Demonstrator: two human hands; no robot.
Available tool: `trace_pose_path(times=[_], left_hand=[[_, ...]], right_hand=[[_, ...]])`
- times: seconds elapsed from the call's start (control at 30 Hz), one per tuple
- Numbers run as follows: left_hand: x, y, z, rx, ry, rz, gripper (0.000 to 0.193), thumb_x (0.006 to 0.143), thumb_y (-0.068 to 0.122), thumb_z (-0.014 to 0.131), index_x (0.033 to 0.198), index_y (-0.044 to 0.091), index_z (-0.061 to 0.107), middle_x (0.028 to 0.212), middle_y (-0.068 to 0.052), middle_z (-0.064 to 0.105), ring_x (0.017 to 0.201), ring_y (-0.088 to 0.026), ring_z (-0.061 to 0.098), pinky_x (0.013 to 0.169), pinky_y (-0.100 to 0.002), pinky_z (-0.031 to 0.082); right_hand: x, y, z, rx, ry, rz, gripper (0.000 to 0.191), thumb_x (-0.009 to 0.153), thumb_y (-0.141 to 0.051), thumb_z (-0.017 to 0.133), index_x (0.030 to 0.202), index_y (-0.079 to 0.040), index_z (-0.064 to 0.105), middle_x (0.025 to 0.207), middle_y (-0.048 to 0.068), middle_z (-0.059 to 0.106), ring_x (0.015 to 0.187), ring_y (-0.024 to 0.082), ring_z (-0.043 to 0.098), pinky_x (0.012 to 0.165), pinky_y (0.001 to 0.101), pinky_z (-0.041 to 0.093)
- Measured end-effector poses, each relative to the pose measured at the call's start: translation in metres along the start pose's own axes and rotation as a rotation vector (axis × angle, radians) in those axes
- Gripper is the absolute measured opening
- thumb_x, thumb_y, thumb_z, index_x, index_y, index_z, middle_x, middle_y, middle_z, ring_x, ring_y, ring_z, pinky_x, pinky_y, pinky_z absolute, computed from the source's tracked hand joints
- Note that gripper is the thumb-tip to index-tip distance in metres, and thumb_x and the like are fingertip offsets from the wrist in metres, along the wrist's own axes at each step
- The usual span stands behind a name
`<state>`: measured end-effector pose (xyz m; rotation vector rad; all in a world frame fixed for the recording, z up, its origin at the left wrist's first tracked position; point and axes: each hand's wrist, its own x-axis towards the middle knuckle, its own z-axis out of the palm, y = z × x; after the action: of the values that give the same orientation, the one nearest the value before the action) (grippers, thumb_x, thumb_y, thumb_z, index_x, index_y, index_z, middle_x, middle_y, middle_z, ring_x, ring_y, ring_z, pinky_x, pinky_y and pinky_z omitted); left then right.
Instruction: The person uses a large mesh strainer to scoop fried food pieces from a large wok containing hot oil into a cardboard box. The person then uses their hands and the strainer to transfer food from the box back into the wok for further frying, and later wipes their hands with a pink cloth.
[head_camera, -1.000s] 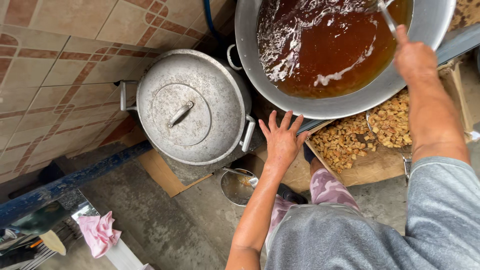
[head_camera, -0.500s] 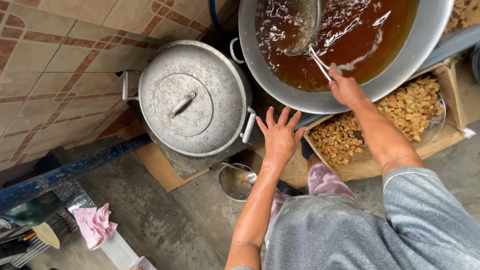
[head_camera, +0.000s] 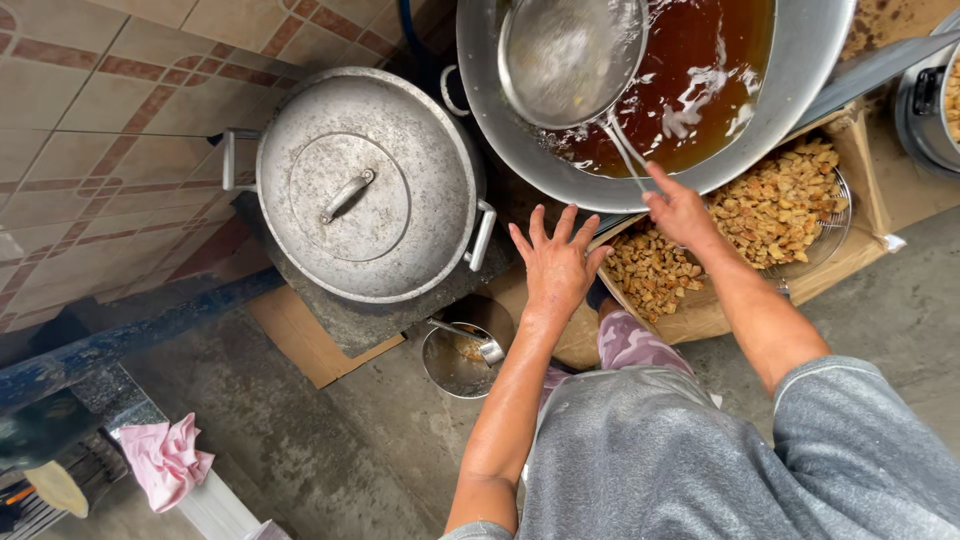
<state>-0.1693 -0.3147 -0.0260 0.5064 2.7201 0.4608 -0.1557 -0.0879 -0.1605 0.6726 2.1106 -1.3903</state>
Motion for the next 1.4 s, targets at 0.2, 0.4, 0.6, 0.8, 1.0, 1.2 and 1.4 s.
trace_pose_path(times=[0.2, 0.4, 0.6, 0.8, 1.0, 1.2, 1.4], left_hand=[[-0.011, 0.004, 0.005, -0.013, 0.026, 0.057, 0.045, 0.09, 0.046, 0.071, 0.13, 0.024, 0.071, 0.148, -0.007, 0.054, 0.144, -0.046, 0.033, 0.114, -0.081, 0.012], [-0.027, 0.002, 0.005, -0.003, 0.029, 0.068, 0.045, 0.09, 0.046, 0.071, 0.13, 0.024, 0.071, 0.147, -0.008, 0.055, 0.144, -0.046, 0.033, 0.114, -0.081, 0.013], [-0.034, -0.003, 0.006, 0.012, -0.011, 0.042, 0.047, 0.088, 0.046, 0.073, 0.13, 0.024, 0.071, 0.147, -0.008, 0.055, 0.144, -0.046, 0.034, 0.114, -0.081, 0.014], [-0.031, -0.001, 0.006, 0.018, 0.005, 0.044, 0.046, 0.088, 0.045, 0.073, 0.129, 0.024, 0.072, 0.147, -0.008, 0.054, 0.142, -0.047, 0.033, 0.112, -0.081, 0.014], [-0.038, -0.013, -0.002, 0.026, 0.02, 0.013, 0.047, 0.087, 0.046, 0.073, 0.129, 0.025, 0.072, 0.148, -0.007, 0.055, 0.144, -0.046, 0.034, 0.113, -0.081, 0.015], [-0.054, -0.025, -0.012, 0.037, 0.015, -0.025, 0.046, 0.087, 0.049, 0.073, 0.126, 0.024, 0.072, 0.147, -0.007, 0.055, 0.143, -0.046, 0.034, 0.112, -0.081, 0.014], [-0.066, -0.024, -0.016, 0.029, 0.036, -0.028, 0.047, 0.086, 0.049, 0.073, 0.125, 0.024, 0.073, 0.147, -0.007, 0.054, 0.144, -0.046, 0.033, 0.112, -0.081, 0.014]], right_hand=[[-0.012, -0.003, -0.087, -0.323, 0.214, 0.08, 0.057, 0.112, -0.024, 0.046, 0.167, -0.026, 0.029, 0.062, 0.008, 0.049, 0.041, 0.017, 0.042, 0.037, 0.0314, 0.041], [0.035, 0.058, -0.168, -0.894, 0.453, -0.028, 0.062, 0.114, -0.007, 0.048, 0.172, -0.002, 0.027, 0.062, 0.018, 0.06, 0.042, 0.026, 0.058, 0.039, 0.0362, 0.052], [0.075, 0.088, -0.164, -1.177, 0.396, 0.08, 0.076, 0.102, -0.009, 0.053, 0.172, -0.012, 0.023, 0.063, 0.018, 0.063, 0.05, 0.026, 0.062, 0.046, 0.041, 0.056], [0.051, 0.05, -0.097, -0.652, 0.183, 0.198, 0.06, 0.111, -0.018, 0.043, 0.169, -0.021, 0.024, 0.074, 0.021, 0.062, 0.055, 0.026, 0.059, 0.05, 0.0398, 0.057], [0.035, 0.02, -0.03, -0.442, 0.094, 0.08, 0.055, 0.113, -0.024, 0.044, 0.166, -0.023, 0.033, 0.083, 0.019, 0.068, 0.055, 0.015, 0.055, 0.066, 0.0307, 0.054], [0.016, 0.0, 0.025, -0.218, -0.043, 0.208, 0.057, 0.11, -0.029, 0.043, 0.165, -0.027, 0.027, 0.083, 0.02, 0.071, 0.044, 0.015, 0.046, 0.061, 0.0364, 0.059], [0.004, 0.002, 0.06, -0.089, -0.022, 0.116, 0.059, 0.107, -0.028, 0.051, 0.163, -0.026, 0.032, 0.077, 0.002, 0.061, 0.045, 0.013, 0.052, 0.055, 0.0342, 0.056]])
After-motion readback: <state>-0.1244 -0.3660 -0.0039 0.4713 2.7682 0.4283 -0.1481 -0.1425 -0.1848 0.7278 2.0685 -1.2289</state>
